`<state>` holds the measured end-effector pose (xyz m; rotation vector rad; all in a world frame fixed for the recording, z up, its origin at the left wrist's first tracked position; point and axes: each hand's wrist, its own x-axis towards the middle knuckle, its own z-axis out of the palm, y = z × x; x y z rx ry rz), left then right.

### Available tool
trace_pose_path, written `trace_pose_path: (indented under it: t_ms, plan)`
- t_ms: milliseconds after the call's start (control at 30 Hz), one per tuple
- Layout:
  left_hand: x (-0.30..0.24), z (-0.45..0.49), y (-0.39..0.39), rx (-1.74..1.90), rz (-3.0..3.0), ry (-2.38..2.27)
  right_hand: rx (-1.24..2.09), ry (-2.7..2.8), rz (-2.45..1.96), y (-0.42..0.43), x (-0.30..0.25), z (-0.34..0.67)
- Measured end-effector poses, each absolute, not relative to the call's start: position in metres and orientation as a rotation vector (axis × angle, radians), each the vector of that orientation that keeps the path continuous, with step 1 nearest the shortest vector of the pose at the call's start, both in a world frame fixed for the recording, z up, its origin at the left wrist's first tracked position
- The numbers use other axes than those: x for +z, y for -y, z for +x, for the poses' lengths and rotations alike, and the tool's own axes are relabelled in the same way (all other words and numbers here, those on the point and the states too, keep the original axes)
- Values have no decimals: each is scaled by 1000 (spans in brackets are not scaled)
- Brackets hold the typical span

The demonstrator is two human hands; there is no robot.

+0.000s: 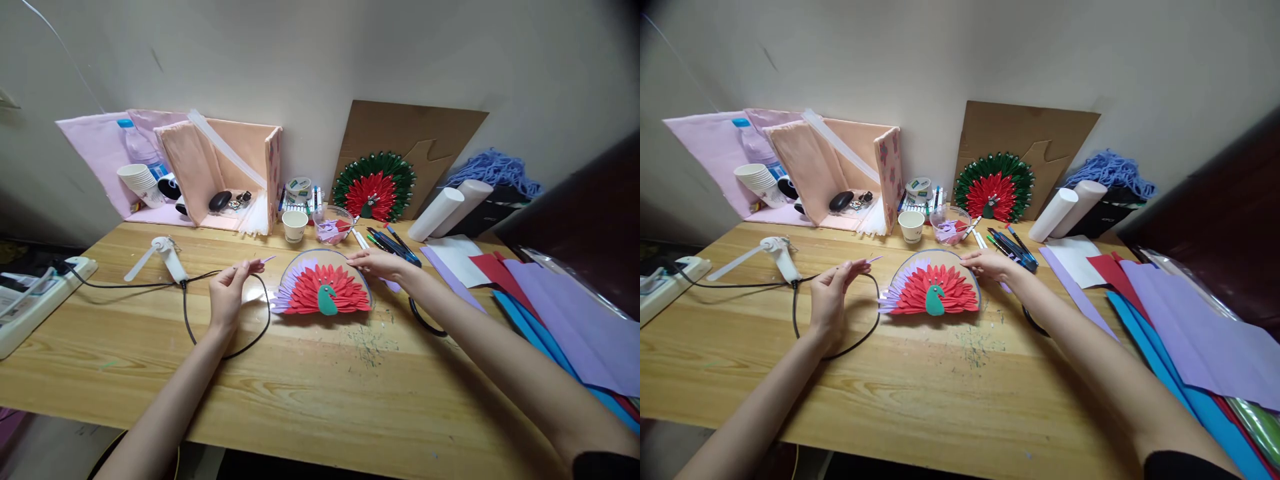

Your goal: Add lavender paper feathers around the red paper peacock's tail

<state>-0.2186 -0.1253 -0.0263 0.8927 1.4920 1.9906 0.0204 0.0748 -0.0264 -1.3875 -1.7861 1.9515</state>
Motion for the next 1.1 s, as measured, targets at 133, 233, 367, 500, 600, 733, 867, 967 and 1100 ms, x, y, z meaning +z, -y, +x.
trace_pose_path:
  t_ms: [133,233,367,500,600,733,867,967,1100]
  plan:
    - [-4,-209,128,1926,1088,-1686,1984,1947,-1304,-64,-25,42]
    - [5,-200,123,1737,1204,-1724,1975,2163,-1228,-55,-27,45]
    - [4,-192,113,1508,1310,-1610,1737,2384,-1216,-53,-28,38]
    - [0,-188,109,1377,1442,-1531,1049,2482,-1170,-43,-12,26]
    - [-1,-186,109,1370,1576,-1474,1117,2484,-955,-25,9,14]
    - [-4,-185,109,1262,1680,-1449,1243,2515,-748,-2,29,-3]
    - [-5,-185,111,1192,1732,-1417,1415,2643,-601,2,30,-13]
    - [-4,-185,113,1143,1776,-1363,1433,2729,-586,0,28,-17]
    - [-4,-187,116,1094,1822,-1341,1368,2833,-560,1,30,-23]
